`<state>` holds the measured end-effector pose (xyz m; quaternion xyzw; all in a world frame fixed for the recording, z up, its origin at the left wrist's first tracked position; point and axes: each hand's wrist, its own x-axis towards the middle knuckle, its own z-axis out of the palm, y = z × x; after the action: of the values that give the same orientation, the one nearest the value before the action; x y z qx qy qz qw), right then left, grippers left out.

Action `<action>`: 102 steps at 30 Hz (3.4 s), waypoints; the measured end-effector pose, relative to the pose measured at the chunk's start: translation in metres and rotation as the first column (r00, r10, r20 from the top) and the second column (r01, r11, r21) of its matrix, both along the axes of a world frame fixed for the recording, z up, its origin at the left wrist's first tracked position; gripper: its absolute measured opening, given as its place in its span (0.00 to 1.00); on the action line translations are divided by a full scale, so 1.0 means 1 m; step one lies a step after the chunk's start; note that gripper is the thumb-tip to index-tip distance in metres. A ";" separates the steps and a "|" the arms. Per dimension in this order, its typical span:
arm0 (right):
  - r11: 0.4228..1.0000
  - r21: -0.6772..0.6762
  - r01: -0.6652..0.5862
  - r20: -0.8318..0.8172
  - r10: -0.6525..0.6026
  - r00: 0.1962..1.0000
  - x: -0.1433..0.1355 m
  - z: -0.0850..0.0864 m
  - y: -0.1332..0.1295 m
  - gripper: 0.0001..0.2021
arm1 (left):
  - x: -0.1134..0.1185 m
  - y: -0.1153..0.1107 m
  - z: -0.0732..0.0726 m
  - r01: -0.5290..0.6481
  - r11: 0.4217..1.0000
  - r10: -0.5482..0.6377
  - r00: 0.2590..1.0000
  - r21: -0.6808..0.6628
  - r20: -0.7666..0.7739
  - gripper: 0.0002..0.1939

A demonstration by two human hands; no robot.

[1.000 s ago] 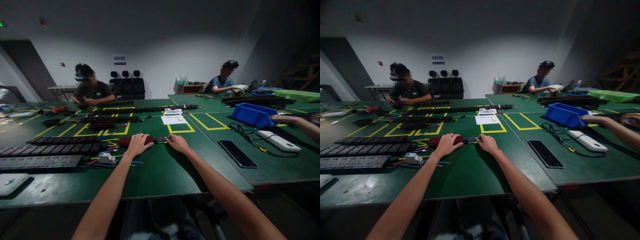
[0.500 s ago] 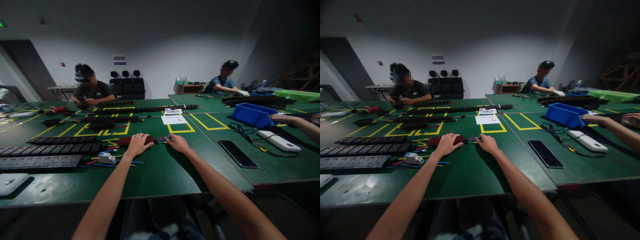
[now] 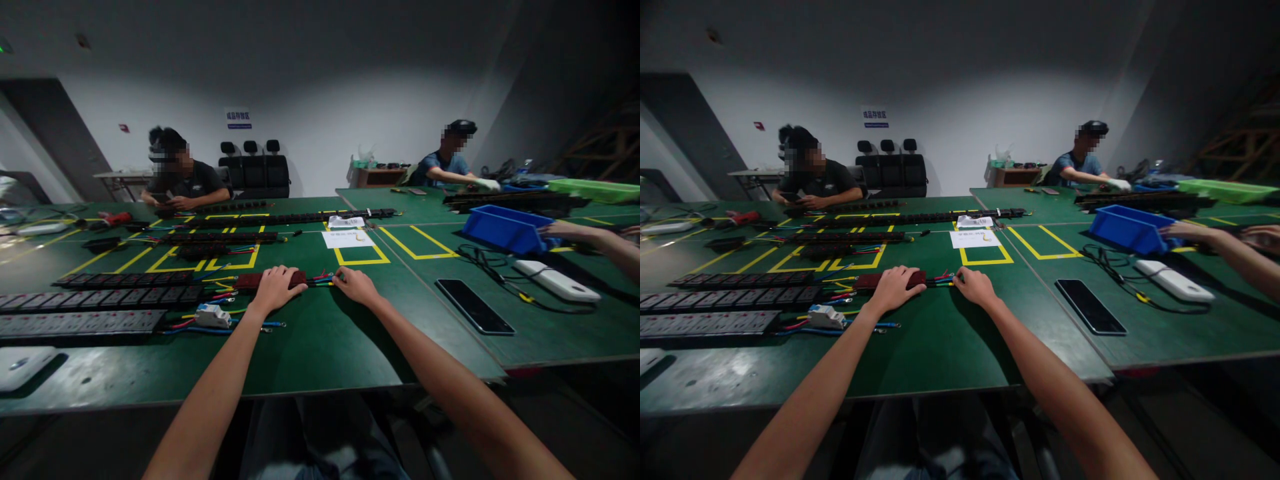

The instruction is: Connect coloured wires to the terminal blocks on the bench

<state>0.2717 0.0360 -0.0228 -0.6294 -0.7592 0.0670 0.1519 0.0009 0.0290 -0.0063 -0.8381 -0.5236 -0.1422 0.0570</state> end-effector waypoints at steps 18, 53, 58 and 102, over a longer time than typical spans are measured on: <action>1.000 -0.005 0.002 -0.013 -0.002 1.000 -0.001 0.003 -0.003 0.13 | 0.000 -0.001 0.002 0.004 1.000 -0.004 1.000 0.004 -0.010 0.39; 1.000 -0.004 -0.006 -0.027 0.006 1.000 0.000 0.000 0.000 0.13 | 0.000 -0.001 0.001 0.003 1.000 -0.003 1.000 0.006 0.004 0.38; 1.000 -0.008 -0.003 -0.023 0.003 1.000 -0.001 0.001 -0.001 0.12 | -0.001 0.001 -0.002 0.001 1.000 -0.001 1.000 0.016 -0.009 0.38; 1.000 -0.003 -0.010 -0.019 0.010 1.000 0.000 0.004 -0.003 0.13 | 0.000 0.000 0.000 0.010 1.000 -0.010 1.000 -0.008 0.005 0.38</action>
<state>0.2717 0.0327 -0.0190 -0.6253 -0.7606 0.0747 0.1580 0.0004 0.0289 -0.0063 -0.8405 -0.5202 -0.1424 0.0516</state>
